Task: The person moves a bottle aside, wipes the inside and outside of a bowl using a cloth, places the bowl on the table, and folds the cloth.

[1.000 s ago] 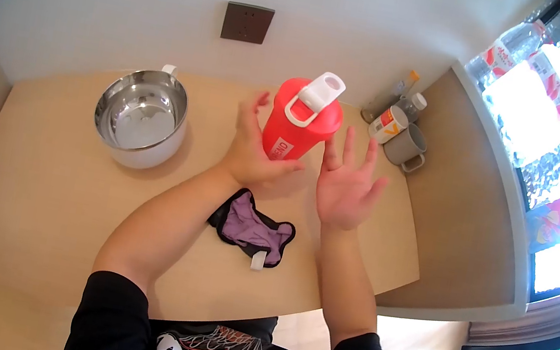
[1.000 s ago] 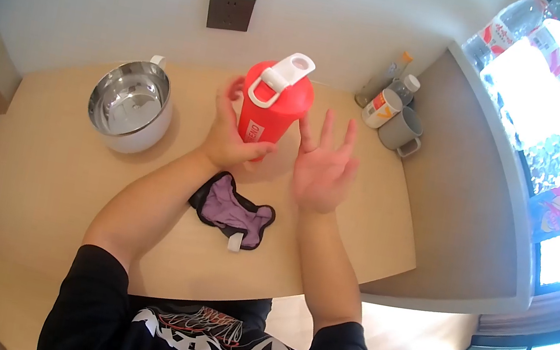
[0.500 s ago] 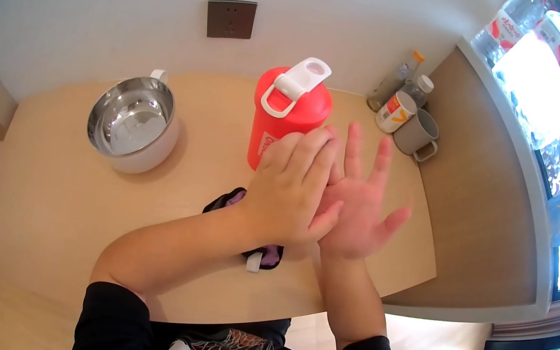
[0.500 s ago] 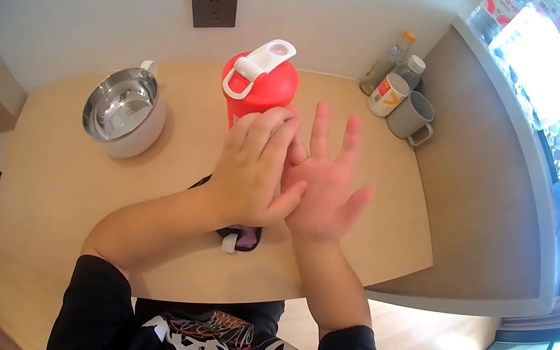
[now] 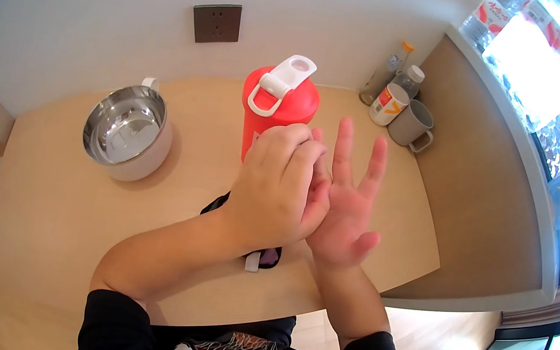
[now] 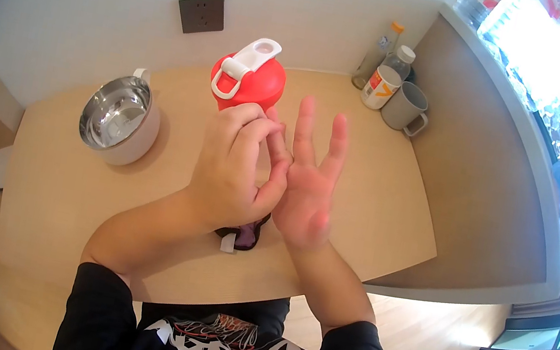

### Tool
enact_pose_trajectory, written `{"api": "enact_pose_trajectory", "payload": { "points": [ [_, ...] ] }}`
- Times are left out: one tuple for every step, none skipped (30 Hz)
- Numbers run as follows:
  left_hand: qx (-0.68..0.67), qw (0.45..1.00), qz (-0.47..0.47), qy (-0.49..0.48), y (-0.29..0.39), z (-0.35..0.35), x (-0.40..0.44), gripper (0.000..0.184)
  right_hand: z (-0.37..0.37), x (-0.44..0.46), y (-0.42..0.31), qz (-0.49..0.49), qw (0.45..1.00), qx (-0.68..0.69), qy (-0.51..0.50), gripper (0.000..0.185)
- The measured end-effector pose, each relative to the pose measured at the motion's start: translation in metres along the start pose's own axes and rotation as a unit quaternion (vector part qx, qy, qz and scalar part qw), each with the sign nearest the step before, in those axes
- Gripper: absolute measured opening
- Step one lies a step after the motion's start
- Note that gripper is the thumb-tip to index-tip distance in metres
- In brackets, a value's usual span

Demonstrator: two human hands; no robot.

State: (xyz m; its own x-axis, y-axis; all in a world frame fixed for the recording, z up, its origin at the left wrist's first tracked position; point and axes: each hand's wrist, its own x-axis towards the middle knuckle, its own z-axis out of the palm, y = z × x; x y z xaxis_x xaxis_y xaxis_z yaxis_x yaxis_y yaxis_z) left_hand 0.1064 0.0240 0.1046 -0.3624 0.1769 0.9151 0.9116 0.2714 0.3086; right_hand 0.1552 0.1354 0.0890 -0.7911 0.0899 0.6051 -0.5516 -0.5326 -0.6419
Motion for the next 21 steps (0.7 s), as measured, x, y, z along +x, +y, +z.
{"api": "enact_pose_trajectory", "payload": {
  "points": [
    [0.002, 1.000, 0.010, -0.025, 0.000, -0.001, 0.000, 0.036, 0.002, -0.001, -0.002, 0.000, 1.000, -0.005, 0.000, 0.117],
    [0.003, 0.999, 0.019, -0.049, 0.000, -0.004, -0.002, 0.038, 0.004, -0.002, -0.003, 0.000, 1.000, -0.010, 0.001, 0.117],
    [0.005, 0.997, 0.028, -0.074, 0.001, -0.006, -0.004, 0.041, 0.003, -0.002, -0.003, -0.001, 1.000, -0.019, 0.006, 0.118],
    [0.019, 0.996, 0.030, -0.084, 0.002, -0.006, -0.006, 0.042, 0.002, -0.002, -0.002, -0.001, 1.000, -0.028, 0.011, 0.118],
    [0.033, 0.995, 0.032, -0.093, 0.003, -0.005, -0.007, 0.044, 0.001, -0.002, -0.002, -0.002, 0.999, -0.037, 0.016, 0.118],
    [0.046, 0.993, 0.034, -0.102, 0.004, -0.004, -0.008, 0.046, -0.001, -0.002, -0.001, 0.003, 0.998, -0.055, 0.015, 0.119],
    [0.056, 0.994, 0.029, -0.088, 0.005, -0.005, -0.006, 0.047, -0.004, -0.001, 0.001, 0.006, 0.997, -0.074, 0.013, 0.119],
    [0.065, 0.995, 0.025, -0.074, 0.005, -0.007, -0.002, 0.047, -0.006, -0.002, 0.002, 0.002, 0.996, -0.085, 0.008, 0.119],
    [0.074, 0.995, 0.021, -0.061, 0.006, -0.007, 0.000, 0.048, -0.007, -0.003, 0.004, -0.002, 0.995, -0.097, 0.002, 0.119],
    [0.077, 0.995, 0.020, -0.062, 0.006, -0.007, 0.000, 0.048, -0.007, -0.006, 0.007, -0.013, 0.995, -0.101, -0.009, 0.118],
    [0.081, 0.994, 0.020, -0.064, 0.005, -0.007, 0.000, 0.049, -0.006, -0.007, 0.009, -0.023, 0.994, -0.105, -0.020, 0.116],
    [0.085, 0.994, 0.019, -0.067, 0.006, -0.007, -0.001, 0.049, -0.006, -0.007, 0.009, -0.023, 0.994, -0.104, -0.021, 0.116],
    [0.069, 0.994, 0.028, -0.083, 0.006, -0.007, -0.002, 0.049, -0.004, -0.007, 0.009, -0.023, 0.994, -0.103, -0.022, 0.115],
    [0.052, 0.993, 0.037, -0.100, 0.006, -0.007, -0.004, 0.049, -0.004, -0.006, 0.009, -0.024, 0.994, -0.102, -0.023, 0.114],
    [0.036, 0.992, 0.045, -0.116, 0.006, -0.007, -0.004, 0.048, -0.006, -0.005, 0.009, -0.022, 0.994, -0.104, -0.019, 0.112],
    [0.003, 0.992, 0.055, -0.118, 0.004, -0.009, -0.003, 0.047, -0.009, -0.004, 0.009, -0.021, 0.994, -0.106, -0.015, 0.110],
    [-0.030, 0.990, 0.066, -0.119, 0.002, -0.014, 0.000, 0.046, -0.014, -0.002, 0.009, -0.020, 0.994, -0.109, -0.011, 0.107],
    [-0.063, 0.988, 0.077, -0.121, -0.002, -0.020, 0.003, 0.045, -0.018, 0.000, 0.010, -0.018, 0.994, -0.106, 0.009, 0.105],
    [-0.031, 0.994, 0.088, -0.051, -0.008, -0.024, 0.005, 0.047, -0.021, 0.002, 0.013, -0.015, 0.994, -0.103, 0.029, 0.103],
    [0.001, 0.995, 0.098, 0.019, -0.015, -0.028, 0.009, 0.050, -0.025, 0.002, 0.018, -0.011, 0.994, -0.099, 0.051, 0.101],
    [0.016, 0.993, 0.094, 0.067, -0.023, -0.033, 0.017, 0.058, -0.030, 0.001, 0.028, 0.026, 0.985, -0.149, 0.080, 0.101]
  ]
}}
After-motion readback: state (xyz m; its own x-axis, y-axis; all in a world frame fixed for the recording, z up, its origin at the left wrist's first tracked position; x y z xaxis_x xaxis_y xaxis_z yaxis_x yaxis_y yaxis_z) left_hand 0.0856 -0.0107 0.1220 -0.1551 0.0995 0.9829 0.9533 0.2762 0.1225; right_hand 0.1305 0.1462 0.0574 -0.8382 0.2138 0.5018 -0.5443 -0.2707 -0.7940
